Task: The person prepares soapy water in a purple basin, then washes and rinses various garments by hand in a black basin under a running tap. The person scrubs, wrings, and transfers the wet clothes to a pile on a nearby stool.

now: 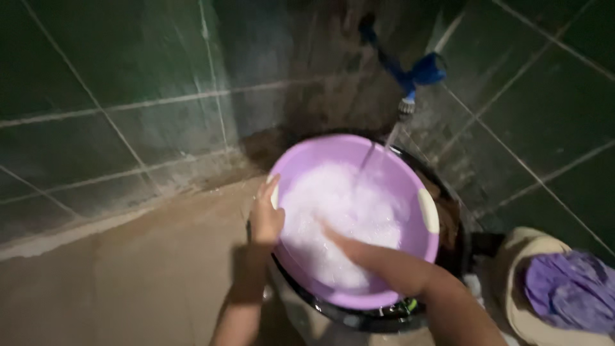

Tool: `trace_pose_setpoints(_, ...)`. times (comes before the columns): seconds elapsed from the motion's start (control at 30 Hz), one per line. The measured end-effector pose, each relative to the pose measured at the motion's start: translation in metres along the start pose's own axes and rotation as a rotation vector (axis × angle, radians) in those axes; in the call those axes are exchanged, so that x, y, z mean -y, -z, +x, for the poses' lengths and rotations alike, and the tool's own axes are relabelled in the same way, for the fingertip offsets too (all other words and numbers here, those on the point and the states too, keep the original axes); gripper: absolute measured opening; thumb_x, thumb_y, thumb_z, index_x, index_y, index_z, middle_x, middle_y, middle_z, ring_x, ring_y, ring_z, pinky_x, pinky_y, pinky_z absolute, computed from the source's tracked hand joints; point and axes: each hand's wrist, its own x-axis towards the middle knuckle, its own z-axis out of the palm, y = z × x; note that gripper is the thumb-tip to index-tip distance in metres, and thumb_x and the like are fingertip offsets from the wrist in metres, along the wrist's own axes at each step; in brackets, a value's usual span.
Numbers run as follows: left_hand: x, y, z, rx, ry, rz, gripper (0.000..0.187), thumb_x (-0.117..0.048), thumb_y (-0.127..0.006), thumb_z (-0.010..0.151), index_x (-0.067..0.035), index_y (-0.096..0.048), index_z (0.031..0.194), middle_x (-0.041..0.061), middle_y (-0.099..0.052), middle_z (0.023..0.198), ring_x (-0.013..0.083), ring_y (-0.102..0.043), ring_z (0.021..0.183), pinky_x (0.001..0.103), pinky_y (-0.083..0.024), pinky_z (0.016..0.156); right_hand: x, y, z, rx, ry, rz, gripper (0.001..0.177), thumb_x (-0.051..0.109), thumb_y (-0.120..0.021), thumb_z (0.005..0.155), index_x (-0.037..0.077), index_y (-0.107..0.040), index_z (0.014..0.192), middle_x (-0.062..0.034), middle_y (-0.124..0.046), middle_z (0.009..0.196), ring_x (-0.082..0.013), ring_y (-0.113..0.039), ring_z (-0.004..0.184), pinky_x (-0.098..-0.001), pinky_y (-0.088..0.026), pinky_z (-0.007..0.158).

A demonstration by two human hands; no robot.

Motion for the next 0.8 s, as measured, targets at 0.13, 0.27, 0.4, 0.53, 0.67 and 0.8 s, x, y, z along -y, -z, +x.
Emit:
trace_pose_setpoints(0.13,0.005,0.008,-0.006,0.043,0.081,-0.012,0.082,0.014,-0.052,0.072,-0.024,-0.054,0.144,0.015,-0.047,0.155,0.0366,-0.049,0.136,0.041,-0.043,0.106,0.004,-0.005,0.004,-0.074,-0.106,-0.005,0.048,0.037,-0.058,0.095,0.007,-0.054,0.132,-0.0176,-0.041,0.148,-0.0366,-0.039,0.134,-0.0534,-0.030,0.111)
trace_pose_setpoints(0.27,0.007,-0.008,-0.006,0.021,-0.002,-0.031,0.083,0.015,-0.056,0.071,-0.023,-0.055,0.145,0.017,-0.050,0.151,0.0357,-0.050,0.137,0.039,-0.044,0.109,0.001,-0.007,-0.017,-0.181,-0.207,-0.015,0.046,0.035,-0.058,0.095,0.007,-0.056,0.131,-0.0174,-0.043,0.147,-0.0363,-0.040,0.133,-0.0528,-0.031,0.110)
trace_pose_setpoints(0.4,0.012,-0.003,0.006,-0.004,-0.024,-0.005,0.083,0.016,-0.055,0.071,-0.023,-0.056,0.145,0.016,-0.049,0.154,0.0355,-0.049,0.138,0.039,-0.044,0.110,0.007,0.000,-0.007,0.090,0.118,0.023,0.044,0.034,-0.058,0.095,0.007,-0.057,0.130,-0.0172,-0.044,0.146,-0.0360,-0.042,0.132,-0.0522,-0.033,0.110)
trace_pose_setpoints(0.53,0.017,-0.008,-0.003,-0.011,-0.045,0.003,0.083,0.015,-0.056,0.071,-0.023,-0.056,0.144,0.015,-0.052,0.151,0.0345,-0.051,0.138,0.039,-0.044,0.110,0.005,0.001,-0.010,-0.083,-0.097,0.007,0.042,0.033,-0.059,0.095,0.007,-0.059,0.128,-0.0170,-0.046,0.146,-0.0357,-0.043,0.131,-0.0516,-0.034,0.109)
trace_pose_setpoints(0.67,0.021,-0.012,-0.008,0.011,0.001,0.056,0.084,0.016,-0.056,0.070,-0.023,-0.057,0.143,0.015,-0.048,0.154,0.0356,-0.048,0.138,0.040,-0.043,0.109,0.006,-0.002,-0.014,-0.068,-0.106,0.020,0.041,0.032,-0.059,0.095,0.007,-0.061,0.127,-0.0168,-0.048,0.145,-0.0354,-0.045,0.130,-0.0510,-0.035,0.109)
trace_pose_setpoints(0.8,0.019,-0.014,-0.003,-0.031,-0.088,0.054,0.082,0.016,-0.056,0.071,-0.020,-0.057,0.144,0.016,-0.052,0.151,0.0360,-0.049,0.139,0.041,-0.043,0.111,-0.001,0.009,-0.015,0.092,0.079,0.016,0.039,0.030,-0.060,0.095,0.007,-0.063,0.126,-0.0166,-0.049,0.144,-0.0350,-0.047,0.130,-0.0504,-0.036,0.109)
